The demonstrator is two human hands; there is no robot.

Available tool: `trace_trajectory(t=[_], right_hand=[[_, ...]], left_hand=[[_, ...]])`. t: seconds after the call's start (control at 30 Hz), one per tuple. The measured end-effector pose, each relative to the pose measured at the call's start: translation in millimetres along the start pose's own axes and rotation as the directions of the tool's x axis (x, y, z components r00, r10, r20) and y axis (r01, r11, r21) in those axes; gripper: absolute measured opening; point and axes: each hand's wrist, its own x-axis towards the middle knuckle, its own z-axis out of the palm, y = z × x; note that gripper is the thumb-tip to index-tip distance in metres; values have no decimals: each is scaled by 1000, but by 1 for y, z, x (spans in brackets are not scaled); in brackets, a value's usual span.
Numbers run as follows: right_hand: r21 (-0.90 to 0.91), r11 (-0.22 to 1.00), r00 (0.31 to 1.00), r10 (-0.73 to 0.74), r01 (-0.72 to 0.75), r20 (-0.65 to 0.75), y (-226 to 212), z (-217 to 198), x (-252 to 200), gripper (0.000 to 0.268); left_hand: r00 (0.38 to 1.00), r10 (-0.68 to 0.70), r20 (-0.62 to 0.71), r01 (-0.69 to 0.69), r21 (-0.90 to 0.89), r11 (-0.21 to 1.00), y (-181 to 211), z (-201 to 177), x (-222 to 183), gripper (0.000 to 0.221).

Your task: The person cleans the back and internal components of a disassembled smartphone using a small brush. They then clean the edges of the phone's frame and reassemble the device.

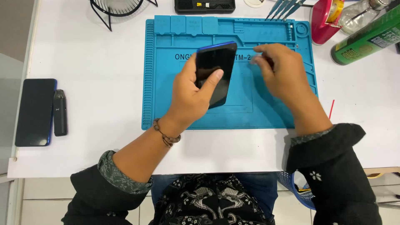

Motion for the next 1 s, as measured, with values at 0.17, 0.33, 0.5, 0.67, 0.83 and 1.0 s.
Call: trace_trajectory(t=[0.17,0.33,0.5,0.67,0.83,1.0], right_hand=[[-229,967,992,-120,109,-34,20,25,-1,27],[-98,972,971,-222,213,-86,-38,13,-9,47],[12,999,993,-32,31,110,-76,36,-25,98],[97,995,990,21,-34,136,-73,27,-22,87],[264,960,984,50,-95,170,-72,12,-19,78],[418,894,970,69,-164,233,-72,3,-15,70]], left_hand=[[992,-99,-81,72,-285,956,-6,1,7,29],[937,-323,-136,200,-550,811,-6,6,9,32],[919,-352,-177,175,-616,768,-17,13,5,41],[989,-133,-58,78,-560,825,-18,10,-2,49],[989,27,146,41,-442,896,-13,-5,1,70],[974,67,217,2,-304,953,-11,-15,6,73]])
